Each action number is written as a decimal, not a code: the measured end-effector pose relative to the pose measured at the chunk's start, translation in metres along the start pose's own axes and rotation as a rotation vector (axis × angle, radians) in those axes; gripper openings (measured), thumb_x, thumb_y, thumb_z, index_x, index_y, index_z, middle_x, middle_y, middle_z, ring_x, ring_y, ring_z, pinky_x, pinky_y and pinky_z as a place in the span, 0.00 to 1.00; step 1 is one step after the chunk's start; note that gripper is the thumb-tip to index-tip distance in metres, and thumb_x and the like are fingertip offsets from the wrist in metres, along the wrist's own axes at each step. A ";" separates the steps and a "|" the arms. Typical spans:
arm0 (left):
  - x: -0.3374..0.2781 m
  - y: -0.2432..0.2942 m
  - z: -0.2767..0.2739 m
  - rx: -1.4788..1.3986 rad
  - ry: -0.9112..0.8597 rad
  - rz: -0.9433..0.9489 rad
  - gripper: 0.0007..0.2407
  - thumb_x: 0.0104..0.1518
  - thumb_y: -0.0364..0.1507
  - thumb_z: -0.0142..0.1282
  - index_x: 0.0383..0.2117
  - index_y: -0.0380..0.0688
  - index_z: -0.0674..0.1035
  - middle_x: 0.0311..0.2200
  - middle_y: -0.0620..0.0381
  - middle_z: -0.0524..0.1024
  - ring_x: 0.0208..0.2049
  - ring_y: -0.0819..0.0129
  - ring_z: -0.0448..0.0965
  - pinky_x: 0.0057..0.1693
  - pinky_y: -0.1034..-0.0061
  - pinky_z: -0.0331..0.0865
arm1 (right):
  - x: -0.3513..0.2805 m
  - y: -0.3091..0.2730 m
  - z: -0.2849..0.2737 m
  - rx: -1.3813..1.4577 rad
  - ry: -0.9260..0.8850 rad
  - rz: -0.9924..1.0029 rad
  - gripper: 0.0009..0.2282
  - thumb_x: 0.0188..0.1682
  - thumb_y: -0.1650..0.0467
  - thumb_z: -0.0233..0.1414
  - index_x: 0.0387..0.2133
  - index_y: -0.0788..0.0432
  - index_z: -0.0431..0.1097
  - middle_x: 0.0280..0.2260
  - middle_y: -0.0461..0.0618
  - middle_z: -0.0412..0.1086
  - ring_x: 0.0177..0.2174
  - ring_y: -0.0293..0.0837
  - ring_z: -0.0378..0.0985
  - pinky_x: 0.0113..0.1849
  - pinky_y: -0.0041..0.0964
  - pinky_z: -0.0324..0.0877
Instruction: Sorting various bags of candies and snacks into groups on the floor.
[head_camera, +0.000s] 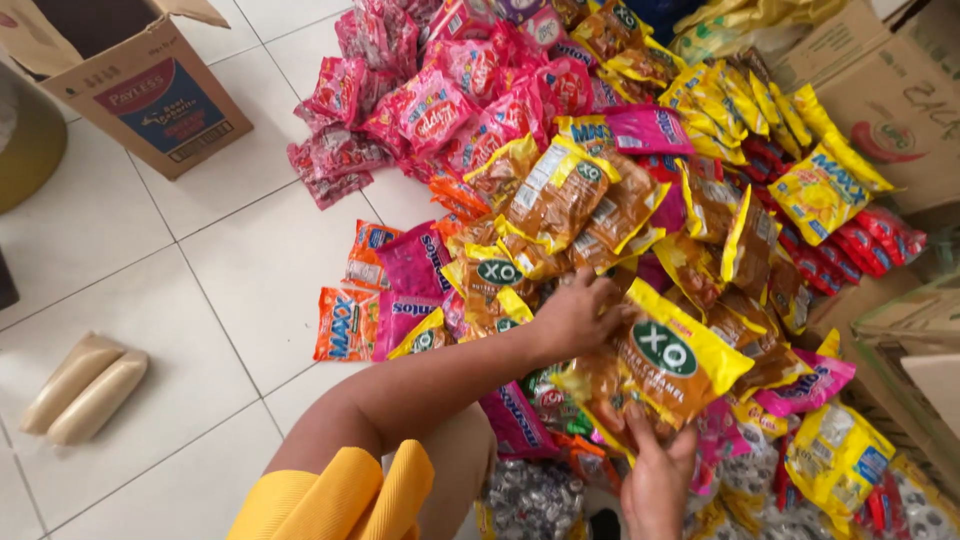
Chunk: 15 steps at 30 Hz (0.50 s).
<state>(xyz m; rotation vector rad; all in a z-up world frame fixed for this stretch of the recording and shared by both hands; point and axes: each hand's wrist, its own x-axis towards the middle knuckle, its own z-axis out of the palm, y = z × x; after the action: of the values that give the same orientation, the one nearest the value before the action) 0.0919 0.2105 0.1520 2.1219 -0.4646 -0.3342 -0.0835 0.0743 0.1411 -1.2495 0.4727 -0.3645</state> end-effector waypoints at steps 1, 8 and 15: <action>0.017 -0.020 0.001 -0.003 0.007 0.007 0.20 0.62 0.44 0.52 0.53 0.46 0.77 0.55 0.41 0.71 0.55 0.40 0.74 0.61 0.55 0.68 | -0.002 -0.004 0.009 -0.002 -0.004 -0.009 0.20 0.49 0.81 0.54 0.56 0.62 0.63 0.48 0.51 0.71 0.44 0.46 0.76 0.43 0.44 0.77; 0.092 -0.077 -0.009 0.137 0.364 -0.118 0.42 0.53 0.47 0.62 0.72 0.56 0.48 0.74 0.40 0.31 0.73 0.36 0.28 0.68 0.34 0.35 | 0.007 0.031 0.012 -0.226 -0.069 -0.089 0.26 0.46 0.85 0.53 0.61 0.66 0.60 0.52 0.57 0.70 0.48 0.48 0.75 0.46 0.47 0.76; 0.123 -0.095 -0.019 -0.047 0.313 -0.255 0.40 0.55 0.39 0.63 0.71 0.59 0.47 0.74 0.41 0.33 0.72 0.32 0.31 0.67 0.31 0.41 | 0.029 0.010 0.057 -0.273 -0.111 -0.011 0.30 0.45 0.85 0.49 0.63 0.59 0.57 0.53 0.57 0.68 0.48 0.53 0.76 0.40 0.54 0.80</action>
<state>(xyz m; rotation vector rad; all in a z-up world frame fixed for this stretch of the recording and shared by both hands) 0.2285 0.2185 0.0754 2.1410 -0.0045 -0.1486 -0.0288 0.1092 0.1412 -1.5294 0.4300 -0.2435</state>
